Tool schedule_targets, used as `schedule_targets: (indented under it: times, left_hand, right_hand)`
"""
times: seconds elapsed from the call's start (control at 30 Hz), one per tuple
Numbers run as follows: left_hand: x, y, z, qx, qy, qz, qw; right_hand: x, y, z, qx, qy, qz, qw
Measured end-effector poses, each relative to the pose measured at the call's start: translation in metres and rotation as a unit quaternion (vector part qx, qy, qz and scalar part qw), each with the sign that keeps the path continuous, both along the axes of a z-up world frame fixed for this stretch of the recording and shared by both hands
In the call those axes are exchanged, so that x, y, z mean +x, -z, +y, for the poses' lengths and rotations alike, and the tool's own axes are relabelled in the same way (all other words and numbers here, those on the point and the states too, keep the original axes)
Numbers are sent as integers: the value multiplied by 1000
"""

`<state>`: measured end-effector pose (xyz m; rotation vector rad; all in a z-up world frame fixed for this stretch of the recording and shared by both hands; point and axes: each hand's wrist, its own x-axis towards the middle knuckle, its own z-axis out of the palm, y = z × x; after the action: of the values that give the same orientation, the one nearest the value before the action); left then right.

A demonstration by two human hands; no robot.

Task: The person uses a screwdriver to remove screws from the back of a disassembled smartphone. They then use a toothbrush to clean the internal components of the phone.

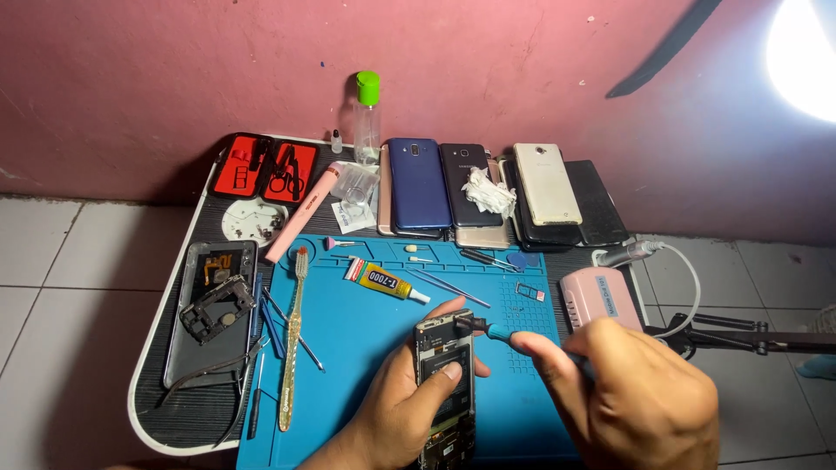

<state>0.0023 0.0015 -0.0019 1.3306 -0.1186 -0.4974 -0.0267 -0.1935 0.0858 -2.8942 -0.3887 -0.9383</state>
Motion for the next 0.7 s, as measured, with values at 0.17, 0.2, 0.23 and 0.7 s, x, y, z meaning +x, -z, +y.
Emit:
schedule_targets:
  times: [0.17, 0.2, 0.23, 0.7]
  left_hand:
    - [2, -4, 1, -3, -11, -3, 1000]
    - [1, -4, 2, 32, -4, -14, 999]
    - [0, -5, 2, 32, -3, -12, 999]
    - [2, -7, 2, 31, -12, -15, 999]
  right_hand:
    - [4, -18, -7, 9, 73, 253, 965]
    - [2, -15, -12, -29, 43, 240, 969]
    - [2, -13, -10, -29, 45, 242, 969]
    - [9, -21, 4, -156, 63, 191, 967]
